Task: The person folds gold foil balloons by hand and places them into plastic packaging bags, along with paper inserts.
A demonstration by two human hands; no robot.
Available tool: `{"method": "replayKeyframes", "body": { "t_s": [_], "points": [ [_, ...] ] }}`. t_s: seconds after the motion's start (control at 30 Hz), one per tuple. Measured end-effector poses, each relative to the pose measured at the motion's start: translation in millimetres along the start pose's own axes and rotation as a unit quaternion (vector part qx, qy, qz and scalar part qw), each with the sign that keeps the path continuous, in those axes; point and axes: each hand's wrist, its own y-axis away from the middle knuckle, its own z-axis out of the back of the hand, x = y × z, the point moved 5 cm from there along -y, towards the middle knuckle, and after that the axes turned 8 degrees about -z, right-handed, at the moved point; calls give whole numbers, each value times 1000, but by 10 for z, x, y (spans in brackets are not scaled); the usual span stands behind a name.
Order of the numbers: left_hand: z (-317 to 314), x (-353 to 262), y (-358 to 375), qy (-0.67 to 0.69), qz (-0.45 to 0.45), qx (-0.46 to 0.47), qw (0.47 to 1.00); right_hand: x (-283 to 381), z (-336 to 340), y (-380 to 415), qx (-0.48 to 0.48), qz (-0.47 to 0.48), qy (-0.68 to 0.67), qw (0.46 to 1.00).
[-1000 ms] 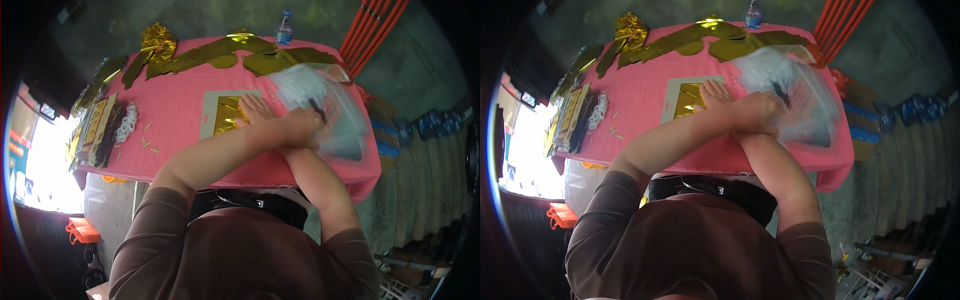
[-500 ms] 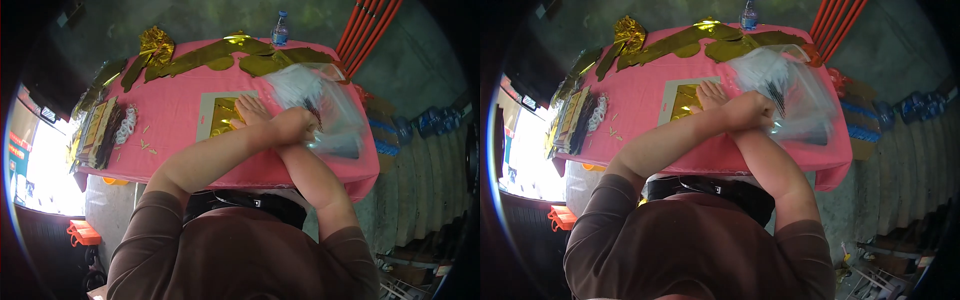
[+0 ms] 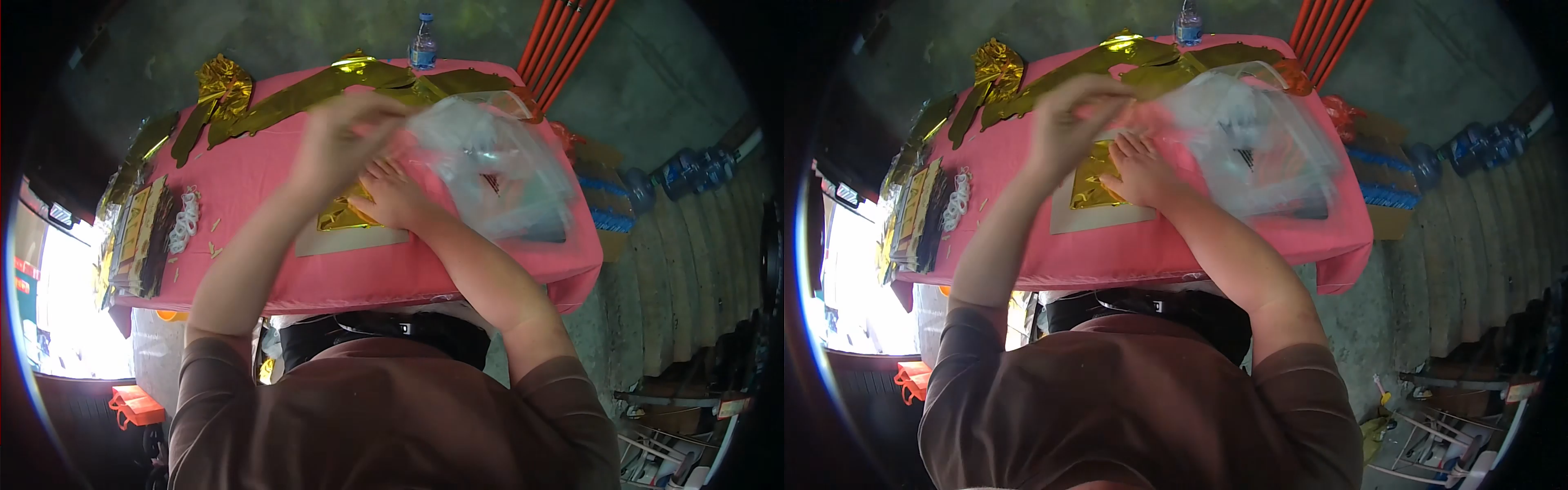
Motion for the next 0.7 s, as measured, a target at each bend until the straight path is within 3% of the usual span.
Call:
{"method": "replayKeyframes", "body": {
  "t_s": [0.07,0.17,0.23,0.27,0.33,0.37,0.47,0.5,0.57,0.7],
  "points": [
    [509,-59,80,-67,-71,-57,994,8,36,9,3,-3,-35,999],
    [1098,-43,413,-197,-52,-65,977,-24,-7,10,9,0,-50,999],
    [1335,166,778,-235,-27,19,971,-20,-24,-17,11,16,-34,999],
    [1453,220,968,-247,-20,18,969,-19,-6,-5,14,7,-33,999],
    [1582,502,1402,-176,190,98,961,-1,19,2,18,11,-36,999],
    [1659,533,1541,-186,198,92,958,-6,24,0,19,3,-33,999],
    [1720,580,1929,-20,359,157,920,-18,6,-11,25,4,-25,999],
    [1780,543,1940,-26,367,148,918,-29,-2,-14,24,-2,-15,1000],
    [1806,455,1925,-72,318,241,914,-22,5,-9,38,-2,-16,999],
    [1844,304,1826,-93,346,179,916,-14,39,-25,62,-17,-6,998]
  ]
}}
